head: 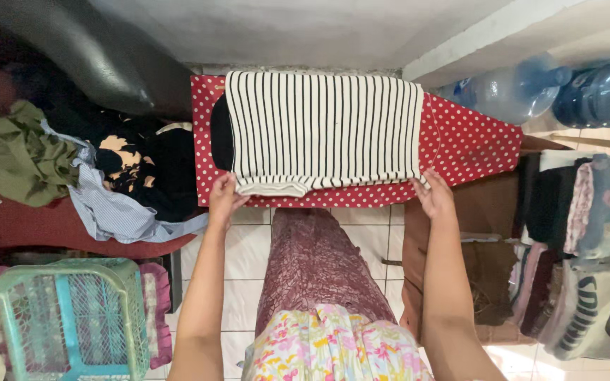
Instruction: The person folds several garments on a red polka-dotted ironing board. They fold a light blue shirt, a brown top, and a striped top, then place each folded item on a nearby chair. The person handles each garment by hand, smoothing and aligning edges before folding.
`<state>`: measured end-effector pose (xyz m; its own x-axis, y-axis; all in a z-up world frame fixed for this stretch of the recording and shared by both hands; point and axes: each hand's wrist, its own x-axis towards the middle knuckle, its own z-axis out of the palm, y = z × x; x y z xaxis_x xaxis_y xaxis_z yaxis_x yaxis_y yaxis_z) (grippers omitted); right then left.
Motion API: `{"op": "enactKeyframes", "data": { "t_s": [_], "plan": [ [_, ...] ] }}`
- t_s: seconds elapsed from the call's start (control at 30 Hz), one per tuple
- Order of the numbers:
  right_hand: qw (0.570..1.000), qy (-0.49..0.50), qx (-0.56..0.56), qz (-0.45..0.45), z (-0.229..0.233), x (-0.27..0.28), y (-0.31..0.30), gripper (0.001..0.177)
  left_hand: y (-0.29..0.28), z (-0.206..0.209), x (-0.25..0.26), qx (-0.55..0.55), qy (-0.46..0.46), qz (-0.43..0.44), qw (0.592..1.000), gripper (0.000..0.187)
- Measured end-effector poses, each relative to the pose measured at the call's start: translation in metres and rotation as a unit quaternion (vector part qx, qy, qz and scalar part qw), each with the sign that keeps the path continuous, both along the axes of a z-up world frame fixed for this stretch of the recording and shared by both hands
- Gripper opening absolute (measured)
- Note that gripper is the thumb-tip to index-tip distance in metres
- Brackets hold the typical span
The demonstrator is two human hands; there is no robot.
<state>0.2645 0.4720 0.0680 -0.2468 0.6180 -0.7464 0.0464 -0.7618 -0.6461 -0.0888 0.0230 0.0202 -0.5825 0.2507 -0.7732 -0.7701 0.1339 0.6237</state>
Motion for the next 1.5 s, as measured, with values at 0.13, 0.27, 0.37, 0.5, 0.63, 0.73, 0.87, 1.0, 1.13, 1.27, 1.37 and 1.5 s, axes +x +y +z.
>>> {"op": "enactKeyframes", "data": {
  "t_s": [0.13, 0.27, 0.37, 0.5, 0.63, 0.73, 0.87, 1.0, 1.13, 1.27, 1.37, 1.5],
  "plan": [
    [0.994, -0.095, 0.016, 0.053, -0.014, -0.017, 0.003, 0.033, 0.012, -0.019, -0.006, -0.011, 0.243, -0.009, 0.97, 0.048],
    [0.921, -0.338, 0.136, 0.137, -0.025, -0.025, -0.014, 0.045, 0.009, -0.044, 0.016, -0.177, 0.327, -0.04, 0.928, 0.061],
    [0.891, -0.337, 0.275, 0.129, -0.03, -0.024, -0.029, 0.05, 0.015, -0.057, 0.028, -0.063, 0.172, -0.026, 0.983, 0.058],
    [0.902, -0.323, 0.234, 0.164, -0.033, -0.025, -0.025, 0.029, 0.017, -0.063, 0.018, -0.094, 0.08, -0.02, 0.992, 0.045],
    [0.909, -0.315, 0.183, 0.203, -0.02, -0.005, -0.015, 0.031, -0.01, -0.056, 0.016, -0.084, 0.148, -0.019, 0.985, 0.035],
    [0.899, -0.339, 0.123, 0.248, -0.008, 0.017, -0.023, 0.032, -0.046, -0.043, 0.024, -0.151, 0.179, -0.086, 0.968, 0.037],
    [0.902, -0.304, 0.126, 0.281, -0.006, 0.024, -0.038, 0.03, -0.06, -0.024, 0.026, -0.199, 0.175, -0.168, 0.95, 0.038],
    [0.833, -0.365, 0.184, 0.374, -0.002, 0.009, -0.023, 0.032, -0.036, 0.003, 0.008, -0.294, 0.357, -0.167, 0.871, 0.041],
    [0.639, -0.502, 0.376, 0.445, 0.003, -0.032, 0.025, 0.035, 0.016, 0.013, -0.055, -0.315, 0.498, -0.206, 0.781, 0.035],
    [0.602, -0.41, 0.582, 0.361, -0.025, -0.113, 0.075, 0.047, 0.104, -0.022, -0.141, -0.229, 0.546, -0.213, 0.777, 0.043],
    [0.619, -0.442, 0.522, 0.387, -0.051, -0.171, 0.113, 0.057, 0.156, -0.047, -0.185, -0.219, 0.453, -0.223, 0.835, 0.052],
    [0.662, -0.507, 0.325, 0.445, -0.073, -0.217, 0.149, 0.073, 0.192, -0.054, -0.208, -0.345, 0.433, -0.274, 0.786, 0.065]
  ]
}}
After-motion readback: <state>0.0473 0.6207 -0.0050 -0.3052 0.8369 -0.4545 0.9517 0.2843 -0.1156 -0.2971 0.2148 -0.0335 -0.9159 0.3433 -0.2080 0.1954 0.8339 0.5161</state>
